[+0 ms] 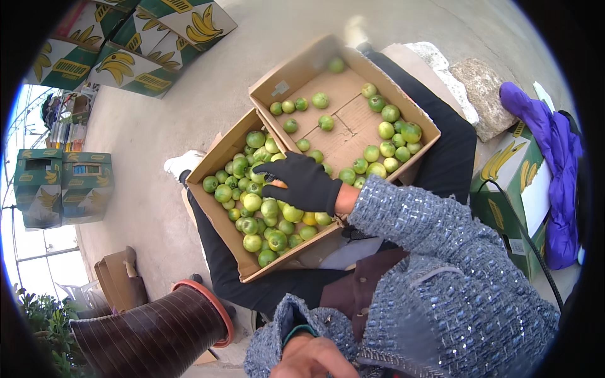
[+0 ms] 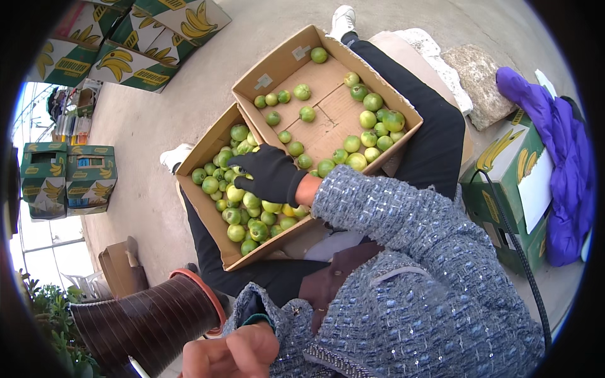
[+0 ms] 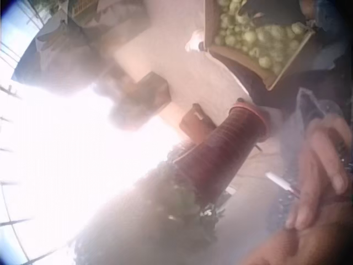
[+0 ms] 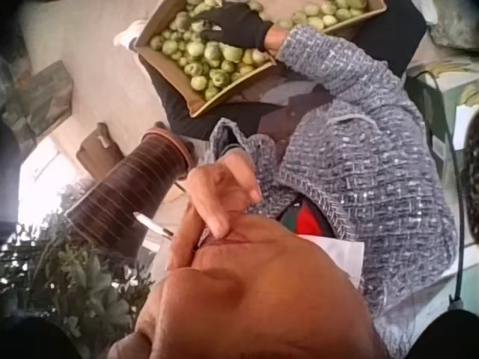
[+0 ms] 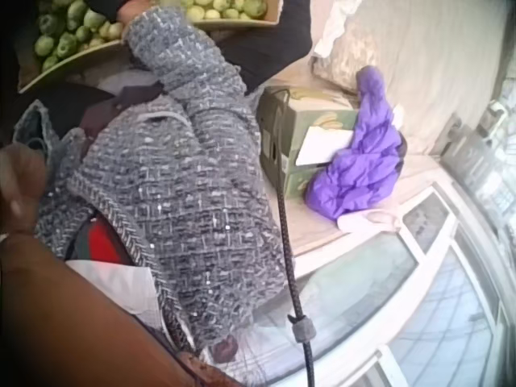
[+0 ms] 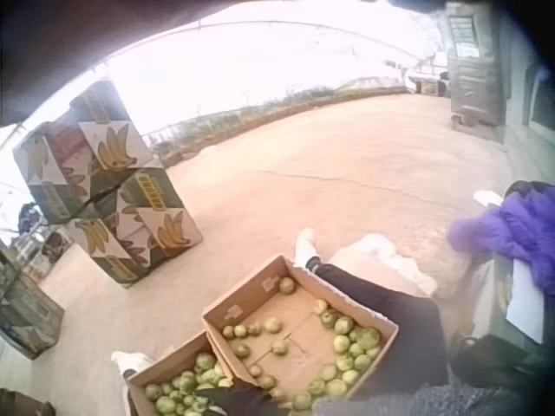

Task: The person sits on the floor and sorts green and yellow citrus fruits between two cardboard boxes using gloved hands. The person repeatedly picks fruits from one box and places them into the other, gradually emptying one box.

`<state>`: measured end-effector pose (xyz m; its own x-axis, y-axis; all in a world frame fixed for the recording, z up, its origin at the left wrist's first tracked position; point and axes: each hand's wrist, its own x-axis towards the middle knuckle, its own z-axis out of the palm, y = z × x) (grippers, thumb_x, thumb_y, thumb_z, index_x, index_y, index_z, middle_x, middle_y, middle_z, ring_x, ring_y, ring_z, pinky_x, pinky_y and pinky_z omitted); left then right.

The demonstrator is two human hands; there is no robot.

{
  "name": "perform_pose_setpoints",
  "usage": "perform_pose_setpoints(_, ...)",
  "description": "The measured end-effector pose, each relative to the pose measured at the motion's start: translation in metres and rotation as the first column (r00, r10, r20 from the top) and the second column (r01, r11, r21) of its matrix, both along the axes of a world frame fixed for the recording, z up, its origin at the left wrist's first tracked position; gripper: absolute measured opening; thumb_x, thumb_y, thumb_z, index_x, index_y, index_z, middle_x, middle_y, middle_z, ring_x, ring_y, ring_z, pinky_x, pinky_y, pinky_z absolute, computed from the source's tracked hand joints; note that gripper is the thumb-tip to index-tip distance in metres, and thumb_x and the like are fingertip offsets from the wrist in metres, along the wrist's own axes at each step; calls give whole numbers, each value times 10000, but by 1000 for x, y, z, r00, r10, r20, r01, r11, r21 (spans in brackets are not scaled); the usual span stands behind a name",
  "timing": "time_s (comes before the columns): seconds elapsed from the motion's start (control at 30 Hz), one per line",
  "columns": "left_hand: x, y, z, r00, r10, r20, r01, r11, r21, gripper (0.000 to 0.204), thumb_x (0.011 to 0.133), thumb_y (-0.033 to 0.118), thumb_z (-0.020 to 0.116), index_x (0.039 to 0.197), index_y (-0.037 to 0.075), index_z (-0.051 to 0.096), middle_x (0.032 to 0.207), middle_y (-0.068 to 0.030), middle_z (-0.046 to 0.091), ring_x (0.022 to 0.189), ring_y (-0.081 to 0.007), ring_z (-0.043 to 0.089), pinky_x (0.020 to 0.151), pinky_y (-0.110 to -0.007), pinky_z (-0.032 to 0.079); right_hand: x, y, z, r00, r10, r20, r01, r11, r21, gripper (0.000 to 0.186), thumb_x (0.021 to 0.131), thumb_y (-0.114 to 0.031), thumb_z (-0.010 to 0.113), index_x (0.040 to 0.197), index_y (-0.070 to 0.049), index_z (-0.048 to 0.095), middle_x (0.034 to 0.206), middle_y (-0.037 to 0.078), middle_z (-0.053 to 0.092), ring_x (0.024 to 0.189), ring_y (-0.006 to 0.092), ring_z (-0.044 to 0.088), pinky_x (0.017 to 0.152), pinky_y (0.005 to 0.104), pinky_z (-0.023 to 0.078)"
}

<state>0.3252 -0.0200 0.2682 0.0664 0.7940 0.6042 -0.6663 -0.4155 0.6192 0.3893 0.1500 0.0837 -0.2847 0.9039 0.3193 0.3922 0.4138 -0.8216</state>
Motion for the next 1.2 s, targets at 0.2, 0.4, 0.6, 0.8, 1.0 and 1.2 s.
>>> perform_pose_setpoints(0.2,12,5,-24,979,-101,177,92,994,58,353,923,361,522,1274,394,525,1307,146,489,1098,-108,438,748,-346,413,129,54,-26,975,-212,66,218,971,-102,362,816,-329,612,1117,-130,624,953,128,661,855,317,626,817,410,481)
perform_pose_setpoints(0.4,14,14,-3,980,-195,-40,191,978,-82,364,920,409,515,1283,392,515,1358,230,428,1133,-123,423,777,-363,401,177,99,-42,549,-87,831,241,969,-58,413,833,-211,582,1235,-134,534,1135,117,581,1027,301,568,872,413,448)
perform_pose_setpoints(0.6,21,19,-14,981,-188,-50,187,982,-35,369,928,408,500,1297,391,499,1335,236,450,1127,-130,430,765,-368,410,120,135,-60,766,24,643,176,953,-245,606,825,-328,591,1379,-209,377,1296,139,480,1137,333,516,926,441,434)
perform_pose_setpoints(0.8,38,26,-29,996,-63,59,59,996,70,358,936,346,505,1291,389,507,1277,179,513,1103,-83,436,744,-340,424,83,143,-102,700,-99,708,276,951,-140,420,841,-313,557,1227,-155,513,1179,163,517,1012,350,552,870,440,459)
perform_pose_setpoints(1.0,37,25,-28,997,-71,32,70,997,8,366,932,330,515,1292,394,503,1231,121,544,1084,-68,440,738,-325,422,61,101,-98,645,-142,751,321,942,-98,315,834,-230,558,1098,-60,537,1055,172,511,905,314,579,707,434,507)
perform_pose_setpoints(1.2,20,17,-15,992,-125,-19,125,991,-42,367,929,372,511,1294,407,496,1181,47,569,1098,-91,438,746,-336,427,37,71,-110,617,-230,753,286,957,59,414,809,-111,558,1191,-17,428,1037,159,497,827,274,616,636,387,534)
